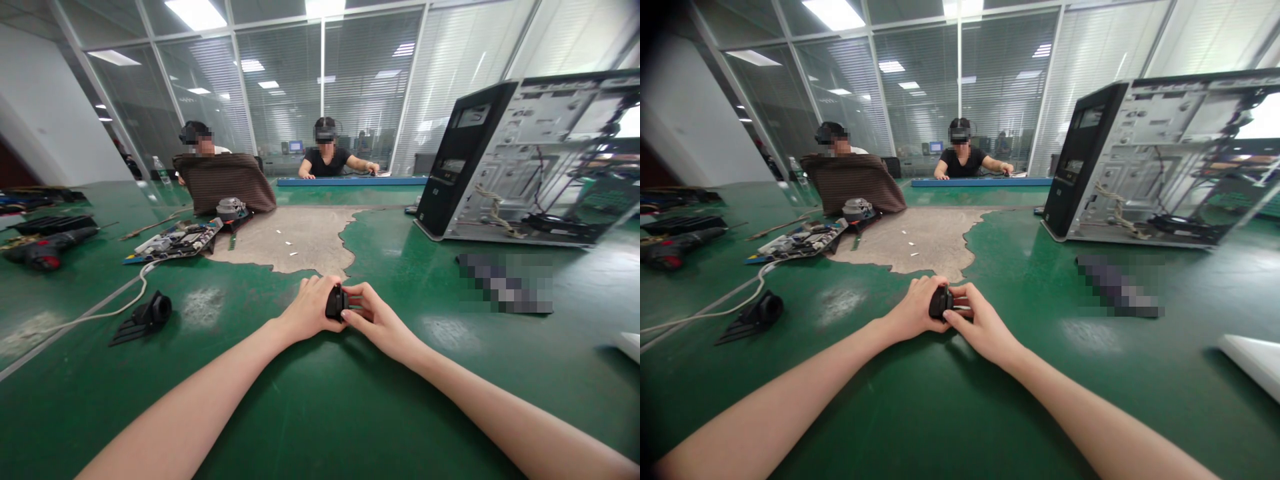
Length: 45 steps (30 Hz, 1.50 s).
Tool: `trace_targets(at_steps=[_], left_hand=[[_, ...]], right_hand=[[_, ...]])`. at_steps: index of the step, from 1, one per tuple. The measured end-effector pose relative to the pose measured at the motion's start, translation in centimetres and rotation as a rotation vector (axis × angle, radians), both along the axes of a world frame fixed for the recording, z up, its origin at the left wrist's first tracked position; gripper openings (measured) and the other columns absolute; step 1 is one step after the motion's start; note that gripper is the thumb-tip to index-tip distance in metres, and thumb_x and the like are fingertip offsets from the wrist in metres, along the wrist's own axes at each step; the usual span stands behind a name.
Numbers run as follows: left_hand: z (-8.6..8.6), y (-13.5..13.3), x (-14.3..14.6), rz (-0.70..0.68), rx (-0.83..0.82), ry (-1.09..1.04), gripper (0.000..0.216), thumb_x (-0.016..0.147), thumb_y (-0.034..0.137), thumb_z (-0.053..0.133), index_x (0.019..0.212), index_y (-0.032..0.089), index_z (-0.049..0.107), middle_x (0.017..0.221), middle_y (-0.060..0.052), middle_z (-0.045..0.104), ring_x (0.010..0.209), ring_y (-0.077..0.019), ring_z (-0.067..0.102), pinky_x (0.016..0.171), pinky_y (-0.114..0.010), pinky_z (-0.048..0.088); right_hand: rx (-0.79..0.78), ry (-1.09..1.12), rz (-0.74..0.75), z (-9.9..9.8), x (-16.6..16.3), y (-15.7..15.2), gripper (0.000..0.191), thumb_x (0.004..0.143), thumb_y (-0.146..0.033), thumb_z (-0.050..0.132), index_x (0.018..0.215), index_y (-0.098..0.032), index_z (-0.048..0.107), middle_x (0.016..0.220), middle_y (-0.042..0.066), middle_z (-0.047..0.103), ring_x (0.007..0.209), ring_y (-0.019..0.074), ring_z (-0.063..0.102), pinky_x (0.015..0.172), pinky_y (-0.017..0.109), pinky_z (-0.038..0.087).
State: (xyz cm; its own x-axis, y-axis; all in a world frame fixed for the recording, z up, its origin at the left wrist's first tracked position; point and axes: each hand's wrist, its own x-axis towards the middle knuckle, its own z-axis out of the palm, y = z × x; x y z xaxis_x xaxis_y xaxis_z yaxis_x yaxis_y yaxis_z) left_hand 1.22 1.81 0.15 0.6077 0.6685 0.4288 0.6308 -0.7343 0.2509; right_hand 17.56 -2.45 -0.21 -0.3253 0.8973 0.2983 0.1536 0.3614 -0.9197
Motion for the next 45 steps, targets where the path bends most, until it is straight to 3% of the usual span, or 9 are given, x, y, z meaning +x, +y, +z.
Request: trace_targets(at_steps=[8,12,17,23,28,32,38,42,45], left_hand=[[-0.03,0.02,0.24,0.009,-0.012,-0.014,0.057,0.059,0.041,0.064,0.104,0.02,0.037,0.097,-0.004,0.053,0.085,-0.0226,0.047,0.074,-0.033,0.032],[0.15,-0.02,0.1,-0.001,-0.013,-0.01,0.056,0.059,0.041,0.064,0.104,0.02,0.037,0.098,-0.004,0.053,0.085,-0.0227,0.047,0.073,-0.033,0.032],[0.21,-0.07,0.07,0.001,-0.019,-0.012,0.058,0.057,0.036,0.065,0.105,0.019,0.037,0.097,-0.004,0.053,0.084,-0.0224,0.046,0.073,-0.032,0.032],[0.21,-0.14,0.16,0.012,-0.025,-0.014,0.056,0.059,0.04,0.065,0.103,0.019,0.038,0.095,-0.004,0.053,0.083,-0.0225,0.046,0.072,-0.033,0.032],[0.23,-0.1,0.09,0.002,-0.021,-0.015,0.057,0.059,0.04,0.064,0.105,0.02,0.037,0.097,-0.004,0.053,0.085,-0.0229,0.046,0.074,-0.033,0.032],[0.19,-0.05,0.08,0.0,-0.018,-0.01,0.059,0.057,0.036,0.066,0.105,0.019,0.037,0.097,-0.004,0.052,0.085,-0.0225,0.046,0.073,-0.033,0.032],[0.04,-0.06,0.07,0.006,-0.005,-0.023,0.058,0.058,0.04,0.065,0.105,0.019,0.037,0.096,-0.004,0.052,0.083,-0.0223,0.046,0.073,-0.033,0.032],[0.09,-0.04,0.08,-0.007,-0.01,-0.022,0.058,0.059,0.04,0.065,0.105,0.019,0.037,0.097,-0.004,0.053,0.085,-0.0224,0.046,0.073,-0.033,0.031],[0.12,-0.01,0.07,-0.008,-0.02,-0.019,0.058,0.059,0.039,0.065,0.105,0.02,0.037,0.098,-0.004,0.053,0.085,-0.0225,0.046,0.074,-0.033,0.031]], right_hand=[[-0.016,0.038,-0.032,-0.22,0.03,0.15,0.018,0.08,-0.02,0.05,0.098,-0.022,0.044,0.098,0.003,0.052,0.094,0.0167,0.057,0.075,0.031,0.052],[-0.025,0.0,-0.039,-0.13,0.02,0.14,0.03,0.08,-0.02,0.049,0.109,-0.022,0.041,0.106,0.006,0.051,0.099,0.0178,0.054,0.078,0.033,0.051],[-0.024,0.037,0.028,0.17,0.06,-0.1,0.021,0.079,-0.02,0.052,0.099,-0.022,0.045,0.101,0.003,0.053,0.1,0.0169,0.054,0.085,0.033,0.047],[-0.069,0.096,0.013,-0.19,0.03,0.34,0.016,0.08,-0.022,0.051,0.094,-0.023,0.045,0.092,0.001,0.053,0.089,0.0157,0.058,0.071,0.029,0.051],[-0.088,0.059,-0.005,-0.28,0.12,0.56,0.029,0.078,-0.021,0.053,0.106,-0.022,0.042,0.101,0.005,0.051,0.097,0.0178,0.054,0.079,0.034,0.049],[-0.079,0.111,0.076,-0.06,0.22,0.45,0.024,0.076,-0.02,0.056,0.097,-0.022,0.045,0.098,0.002,0.053,0.1,0.0168,0.053,0.086,0.034,0.046],[-0.119,0.113,0.018,0.07,0.13,0.46,0.019,0.076,-0.024,0.056,0.092,-0.022,0.046,0.09,0.001,0.055,0.088,0.0163,0.058,0.077,0.034,0.049],[-0.128,0.098,-0.012,0.13,0.17,0.71,0.027,0.074,-0.026,0.058,0.098,-0.021,0.046,0.097,0.004,0.054,0.094,0.0183,0.055,0.082,0.037,0.047],[-0.143,0.105,0.056,0.2,0.37,0.79,0.029,0.072,-0.026,0.06,0.097,-0.021,0.046,0.096,0.004,0.054,0.094,0.0177,0.055,0.084,0.037,0.046]])
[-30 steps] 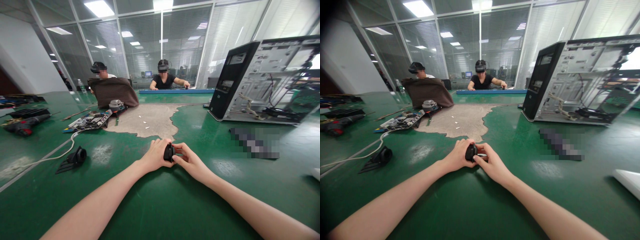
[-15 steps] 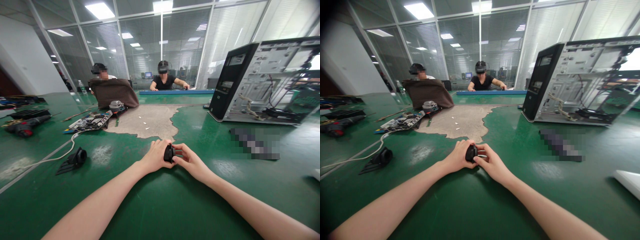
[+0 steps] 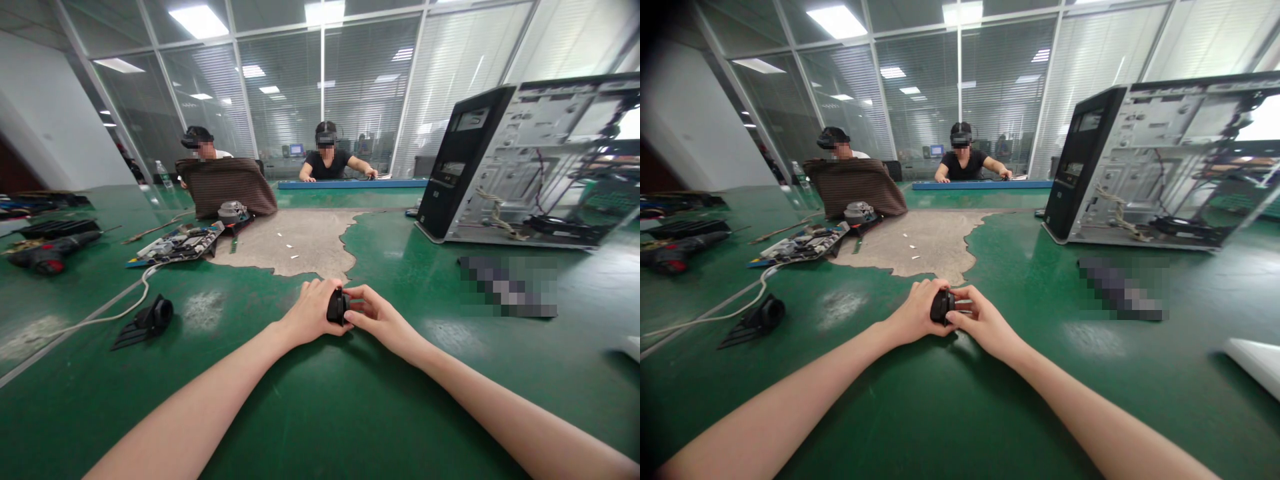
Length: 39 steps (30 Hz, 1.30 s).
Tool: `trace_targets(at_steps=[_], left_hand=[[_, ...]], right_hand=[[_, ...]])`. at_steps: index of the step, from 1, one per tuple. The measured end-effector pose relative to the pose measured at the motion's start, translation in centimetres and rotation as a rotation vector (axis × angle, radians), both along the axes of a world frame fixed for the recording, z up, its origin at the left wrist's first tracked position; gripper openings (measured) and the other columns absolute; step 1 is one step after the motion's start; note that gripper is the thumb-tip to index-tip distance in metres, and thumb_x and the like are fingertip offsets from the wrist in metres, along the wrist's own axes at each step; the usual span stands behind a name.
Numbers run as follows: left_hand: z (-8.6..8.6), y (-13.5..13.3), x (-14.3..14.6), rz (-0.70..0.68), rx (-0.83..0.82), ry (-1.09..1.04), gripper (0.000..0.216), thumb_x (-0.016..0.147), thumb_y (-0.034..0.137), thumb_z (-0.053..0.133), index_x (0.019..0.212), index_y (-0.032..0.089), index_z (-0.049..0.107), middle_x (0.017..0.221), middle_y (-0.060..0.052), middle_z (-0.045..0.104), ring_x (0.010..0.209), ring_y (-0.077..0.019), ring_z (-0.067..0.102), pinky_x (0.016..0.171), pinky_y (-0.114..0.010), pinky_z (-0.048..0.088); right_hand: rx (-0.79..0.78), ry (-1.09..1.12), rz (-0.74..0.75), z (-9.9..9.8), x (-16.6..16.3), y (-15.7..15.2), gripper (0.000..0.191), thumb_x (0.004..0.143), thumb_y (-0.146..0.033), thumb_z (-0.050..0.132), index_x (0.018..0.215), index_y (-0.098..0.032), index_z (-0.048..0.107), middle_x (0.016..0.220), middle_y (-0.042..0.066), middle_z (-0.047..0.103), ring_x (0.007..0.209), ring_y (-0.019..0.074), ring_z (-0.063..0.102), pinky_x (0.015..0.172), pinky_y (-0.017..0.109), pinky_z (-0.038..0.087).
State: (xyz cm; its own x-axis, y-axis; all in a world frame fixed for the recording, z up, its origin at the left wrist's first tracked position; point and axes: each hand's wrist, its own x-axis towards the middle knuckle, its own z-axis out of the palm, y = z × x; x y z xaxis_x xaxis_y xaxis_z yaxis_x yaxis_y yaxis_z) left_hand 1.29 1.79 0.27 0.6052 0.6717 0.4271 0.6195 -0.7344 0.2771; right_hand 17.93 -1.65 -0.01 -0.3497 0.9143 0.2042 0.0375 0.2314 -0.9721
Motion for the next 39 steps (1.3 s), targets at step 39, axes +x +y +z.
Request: trace_targets(at_steps=[39], left_hand=[[0.22,-0.13,0.08,0.007,-0.05,-0.028,0.058,0.057,0.039,0.066,0.105,0.021,0.037,0.096,-0.003,0.052,0.086,-0.0226,0.047,0.075,-0.033,0.032]], right_hand=[[-0.056,0.04,-0.01,0.44,-0.1,-0.03,0.026,0.07,-0.033,0.063,0.086,-0.021,0.046,0.091,0.001,0.057,0.087,0.0164,0.059,0.078,0.034,0.047]])
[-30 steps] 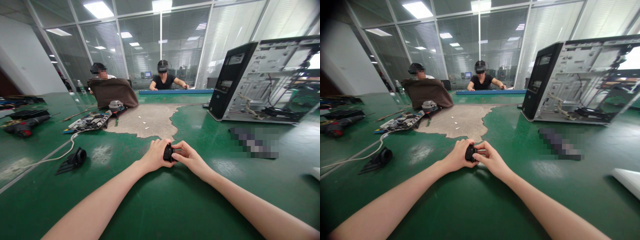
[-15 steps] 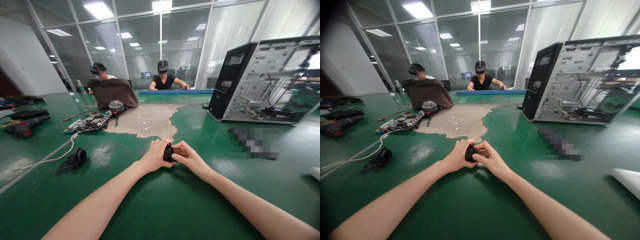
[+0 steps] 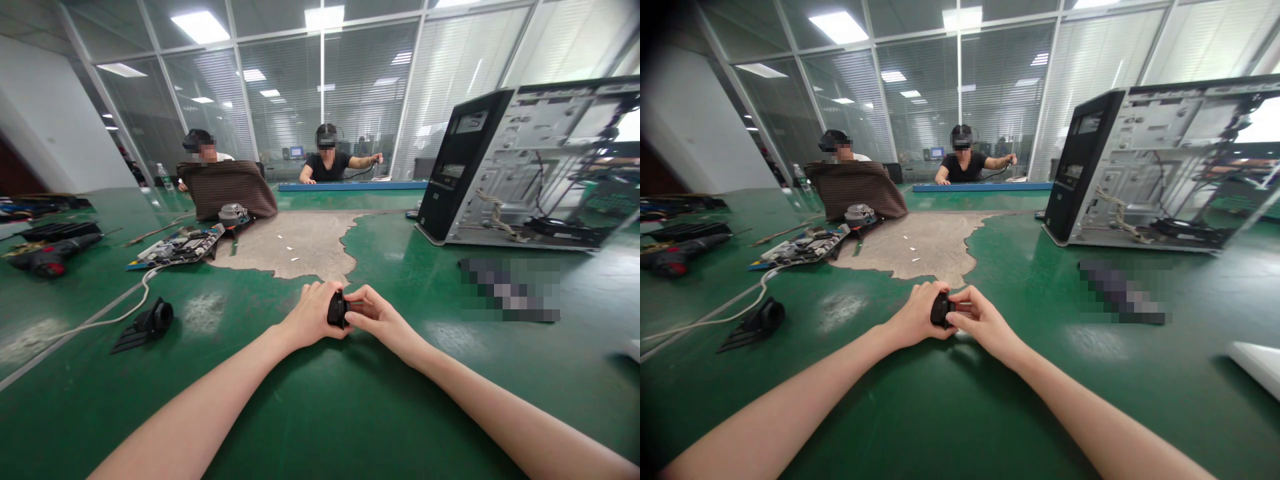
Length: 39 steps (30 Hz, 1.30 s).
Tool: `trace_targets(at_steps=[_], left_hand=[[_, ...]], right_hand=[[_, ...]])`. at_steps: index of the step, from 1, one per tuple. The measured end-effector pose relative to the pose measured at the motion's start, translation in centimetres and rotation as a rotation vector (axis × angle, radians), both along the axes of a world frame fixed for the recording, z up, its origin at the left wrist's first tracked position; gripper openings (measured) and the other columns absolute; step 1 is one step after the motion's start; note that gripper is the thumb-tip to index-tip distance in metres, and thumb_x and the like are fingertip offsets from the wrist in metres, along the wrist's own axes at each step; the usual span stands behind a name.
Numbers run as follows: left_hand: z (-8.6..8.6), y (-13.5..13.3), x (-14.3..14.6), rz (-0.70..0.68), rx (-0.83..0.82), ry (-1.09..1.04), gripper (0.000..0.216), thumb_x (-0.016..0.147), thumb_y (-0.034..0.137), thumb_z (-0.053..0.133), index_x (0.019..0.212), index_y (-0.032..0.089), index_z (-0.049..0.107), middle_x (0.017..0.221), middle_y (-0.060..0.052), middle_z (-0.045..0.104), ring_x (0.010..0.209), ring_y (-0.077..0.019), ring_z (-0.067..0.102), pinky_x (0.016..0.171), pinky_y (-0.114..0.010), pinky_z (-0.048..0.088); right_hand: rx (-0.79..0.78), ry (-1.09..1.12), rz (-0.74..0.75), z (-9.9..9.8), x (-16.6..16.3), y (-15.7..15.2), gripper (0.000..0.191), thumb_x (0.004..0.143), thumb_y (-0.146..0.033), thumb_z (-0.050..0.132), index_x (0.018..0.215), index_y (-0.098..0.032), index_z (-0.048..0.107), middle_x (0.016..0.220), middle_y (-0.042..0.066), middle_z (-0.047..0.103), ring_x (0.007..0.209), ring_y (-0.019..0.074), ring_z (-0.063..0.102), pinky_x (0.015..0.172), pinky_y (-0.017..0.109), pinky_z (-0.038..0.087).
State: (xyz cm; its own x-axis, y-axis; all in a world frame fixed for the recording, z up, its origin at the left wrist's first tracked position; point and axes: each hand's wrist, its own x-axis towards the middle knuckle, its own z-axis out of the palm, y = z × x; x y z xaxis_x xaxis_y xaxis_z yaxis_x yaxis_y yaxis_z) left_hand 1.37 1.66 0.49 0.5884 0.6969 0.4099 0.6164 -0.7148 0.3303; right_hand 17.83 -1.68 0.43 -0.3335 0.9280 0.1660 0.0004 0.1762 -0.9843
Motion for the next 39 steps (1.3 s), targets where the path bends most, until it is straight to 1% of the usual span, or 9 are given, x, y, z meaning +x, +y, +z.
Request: trace_targets(at_steps=[3,6,11,17,22,26,28,34,39], left_hand=[[-0.03,0.04,0.04,0.001,0.007,0.003,0.058,0.057,0.039,0.066,0.104,0.021,0.037,0.095,-0.003,0.052,0.085,-0.0224,0.047,0.075,-0.033,0.032],[-0.08,0.07,0.02,-0.009,0.025,0.003,0.057,0.058,0.04,0.065,0.104,0.02,0.038,0.096,-0.004,0.052,0.085,-0.0221,0.046,0.075,-0.033,0.032],[-0.11,0.03,-0.02,0.006,0.011,0.017,0.058,0.057,0.036,0.066,0.105,0.021,0.038,0.097,-0.004,0.052,0.086,-0.0227,0.046,0.075,-0.033,0.031],[0.05,-0.07,0.09,0.014,-0.004,0.007,0.058,0.057,0.039,0.066,0.104,0.021,0.038,0.097,-0.004,0.052,0.085,-0.0228,0.047,0.075,-0.034,0.032],[0.1,-0.04,0.05,0.006,0.015,0.015,0.056,0.059,0.039,0.065,0.104,0.02,0.038,0.096,-0.004,0.052,0.085,-0.0227,0.047,0.076,-0.034,0.032],[0.02,0.03,-0.07,0.0,0.02,0.03,0.059,0.057,0.037,0.067,0.105,0.02,0.037,0.097,-0.004,0.052,0.085,-0.0226,0.046,0.075,-0.033,0.032],[-0.03,0.06,-0.08,0.003,0.02,0.039,0.06,0.056,0.035,0.067,0.105,0.02,0.037,0.097,-0.004,0.052,0.085,-0.0225,0.046,0.074,-0.033,0.032],[-0.12,0.12,-0.01,0.005,0.038,0.019,0.059,0.058,0.041,0.065,0.105,0.02,0.036,0.096,-0.004,0.052,0.085,-0.0224,0.046,0.075,-0.033,0.032],[-0.02,0.08,0.01,-0.009,0.035,0.018,0.056,0.059,0.04,0.065,0.103,0.02,0.037,0.097,-0.003,0.053,0.085,-0.0221,0.047,0.075,-0.033,0.032]], right_hand=[[0.019,-0.017,-0.029,-0.18,-0.04,0.2,0.029,0.07,-0.033,0.062,0.091,-0.021,0.046,0.095,0.003,0.057,0.09,0.017,0.058,0.081,0.035,0.046],[0.024,-0.017,-0.008,-0.45,0.1,0.39,0.032,0.071,-0.03,0.062,0.098,-0.021,0.046,0.098,0.004,0.056,0.094,0.0176,0.056,0.085,0.037,0.045],[0.029,0.027,0.055,-0.5,0.34,0.23,0.033,0.066,-0.025,0.068,0.091,-0.022,0.047,0.095,0.001,0.057,0.094,0.016,0.057,0.093,0.039,0.04],[0.016,-0.002,0.013,-0.17,0.19,0.02,0.025,0.071,-0.03,0.063,0.088,-0.022,0.046,0.091,0.001,0.057,0.09,0.0158,0.058,0.084,0.036,0.046],[0.008,0.01,0.002,-0.37,0.17,0.27,0.033,0.07,-0.029,0.064,0.097,-0.022,0.046,0.097,0.003,0.055,0.094,0.0161,0.056,0.089,0.037,0.043],[0.014,0.042,0.068,-0.49,0.29,0.29,0.034,0.066,-0.024,0.067,0.092,-0.022,0.046,0.095,0.001,0.055,0.094,0.0156,0.057,0.092,0.038,0.04],[0.019,0.044,0.072,-0.37,0.31,0.16,0.033,0.066,-0.022,0.068,0.089,-0.022,0.045,0.094,0.0,0.056,0.095,0.0152,0.057,0.093,0.038,0.039],[0.005,0.007,0.02,0.03,0.15,-0.09,0.023,0.073,-0.028,0.061,0.089,-0.022,0.045,0.092,0.001,0.055,0.091,0.0163,0.057,0.083,0.036,0.045],[0.023,0.001,0.018,-0.58,0.26,0.36,0.033,0.07,-0.028,0.063,0.097,-0.022,0.045,0.097,0.003,0.054,0.096,0.0172,0.055,0.09,0.038,0.041]])
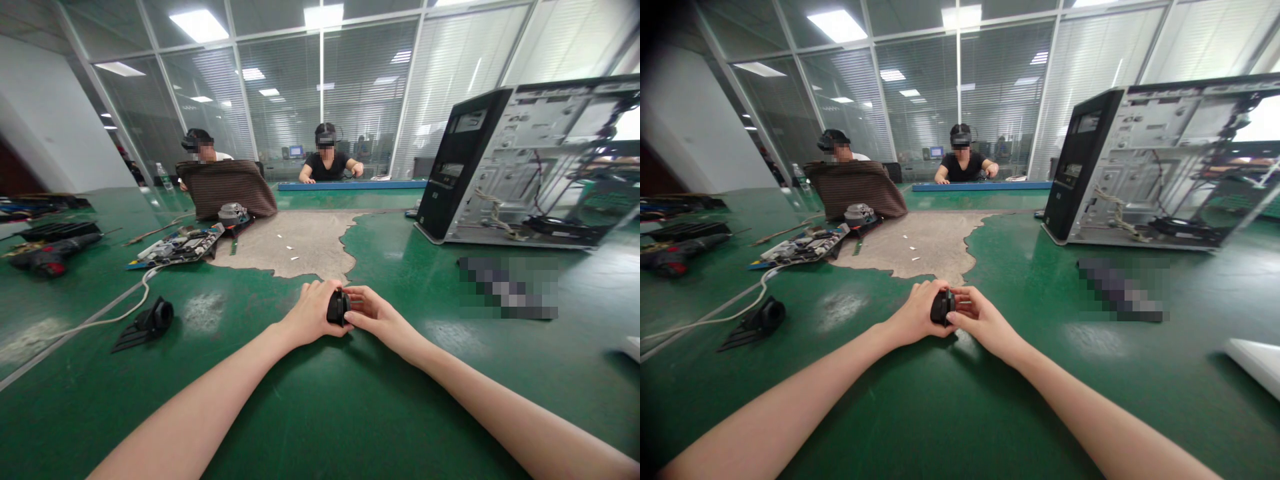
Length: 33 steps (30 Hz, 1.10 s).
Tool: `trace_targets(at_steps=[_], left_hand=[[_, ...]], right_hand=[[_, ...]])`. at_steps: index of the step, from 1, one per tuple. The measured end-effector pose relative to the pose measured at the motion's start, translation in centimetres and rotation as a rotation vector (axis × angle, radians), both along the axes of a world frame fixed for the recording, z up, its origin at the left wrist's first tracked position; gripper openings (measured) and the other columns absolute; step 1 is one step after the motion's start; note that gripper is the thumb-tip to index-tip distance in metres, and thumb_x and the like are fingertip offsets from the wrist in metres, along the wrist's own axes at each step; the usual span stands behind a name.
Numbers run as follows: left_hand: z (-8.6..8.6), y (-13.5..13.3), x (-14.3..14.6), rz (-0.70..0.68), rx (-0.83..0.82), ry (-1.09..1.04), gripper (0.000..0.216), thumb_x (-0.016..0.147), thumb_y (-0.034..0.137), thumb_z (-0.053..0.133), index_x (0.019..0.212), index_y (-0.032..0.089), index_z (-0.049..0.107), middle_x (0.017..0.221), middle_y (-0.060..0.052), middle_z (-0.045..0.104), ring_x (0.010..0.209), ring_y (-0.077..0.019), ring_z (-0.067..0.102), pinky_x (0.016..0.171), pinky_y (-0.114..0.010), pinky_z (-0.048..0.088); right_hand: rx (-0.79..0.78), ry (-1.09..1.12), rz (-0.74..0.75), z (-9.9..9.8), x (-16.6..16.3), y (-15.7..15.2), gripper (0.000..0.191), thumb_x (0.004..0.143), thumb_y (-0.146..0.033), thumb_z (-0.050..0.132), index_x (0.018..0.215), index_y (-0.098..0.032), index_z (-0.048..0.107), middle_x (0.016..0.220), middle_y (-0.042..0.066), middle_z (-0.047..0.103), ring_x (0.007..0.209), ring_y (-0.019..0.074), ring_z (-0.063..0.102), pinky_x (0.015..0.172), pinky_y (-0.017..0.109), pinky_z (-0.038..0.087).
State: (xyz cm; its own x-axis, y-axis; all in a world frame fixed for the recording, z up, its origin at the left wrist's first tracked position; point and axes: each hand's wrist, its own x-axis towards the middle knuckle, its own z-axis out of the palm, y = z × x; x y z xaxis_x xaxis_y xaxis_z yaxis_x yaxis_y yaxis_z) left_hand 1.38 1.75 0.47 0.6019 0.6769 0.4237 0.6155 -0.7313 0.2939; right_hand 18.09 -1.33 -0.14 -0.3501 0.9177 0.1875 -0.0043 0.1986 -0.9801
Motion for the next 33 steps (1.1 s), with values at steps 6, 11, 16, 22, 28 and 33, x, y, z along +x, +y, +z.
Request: trace_targets(at_steps=[6,11,16,22,28,33], left_hand=[[-0.01,-0.04,0.0,0.016,-0.013,0.014,0.058,0.057,0.037,0.066,0.104,0.021,0.036,0.096,-0.003,0.052,0.085,-0.0224,0.047,0.074,-0.032,0.032],[-0.09,0.01,0.03,0.016,-0.006,0.003,0.058,0.058,0.041,0.065,0.104,0.02,0.037,0.096,-0.004,0.052,0.084,-0.0225,0.047,0.074,-0.033,0.032],[-0.05,0.03,0.03,0.0,0.0,0.001,0.057,0.058,0.041,0.065,0.103,0.02,0.037,0.096,-0.003,0.052,0.084,-0.0224,0.047,0.074,-0.033,0.032],[-0.14,0.05,-0.09,0.006,0.004,0.012,0.059,0.057,0.038,0.067,0.104,0.02,0.036,0.096,-0.003,0.052,0.083,-0.0222,0.047,0.073,-0.033,0.032],[-0.13,0.1,-0.04,0.002,0.0,0.0,0.058,0.058,0.043,0.065,0.104,0.02,0.037,0.096,-0.003,0.052,0.084,-0.0224,0.047,0.074,-0.033,0.032],[-0.08,0.11,-0.01,0.004,-0.007,0.001,0.059,0.056,0.037,0.068,0.104,0.021,0.037,0.096,-0.003,0.052,0.085,-0.0222,0.047,0.074,-0.033,0.031]], right_hand=[[0.0,0.04,0.035,-0.03,0.05,-0.19,0.029,0.068,-0.023,0.066,0.088,-0.022,0.045,0.094,0.0,0.056,0.096,0.0162,0.056,0.092,0.037,0.039],[-0.016,0.004,-0.023,0.33,-0.14,-0.32,0.024,0.072,-0.029,0.061,0.089,-0.021,0.046,0.09,0.002,0.056,0.088,0.0169,0.057,0.081,0.036,0.045],[0.009,-0.006,-0.015,-0.1,0.0,0.02,0.032,0.071,-0.027,0.062,0.098,-0.022,0.045,0.096,0.003,0.054,0.097,0.0177,0.054,0.089,0.038,0.042],[0.003,0.015,0.024,0.3,0.03,-0.43,0.027,0.069,-0.023,0.064,0.088,-0.022,0.045,0.093,0.0,0.055,0.094,0.0158,0.056,0.091,0.037,0.04],[-0.005,-0.008,-0.028,0.4,-0.05,-0.22,0.028,0.072,-0.029,0.061,0.094,-0.022,0.046,0.095,0.003,0.054,0.091,0.0171,0.056,0.083,0.036,0.045],[0.017,0.017,0.036,-0.22,0.1,0.11,0.031,0.069,-0.022,0.064,0.094,-0.023,0.045,0.095,0.001,0.054,0.096,0.0164,0.055,0.092,0.038,0.04]])
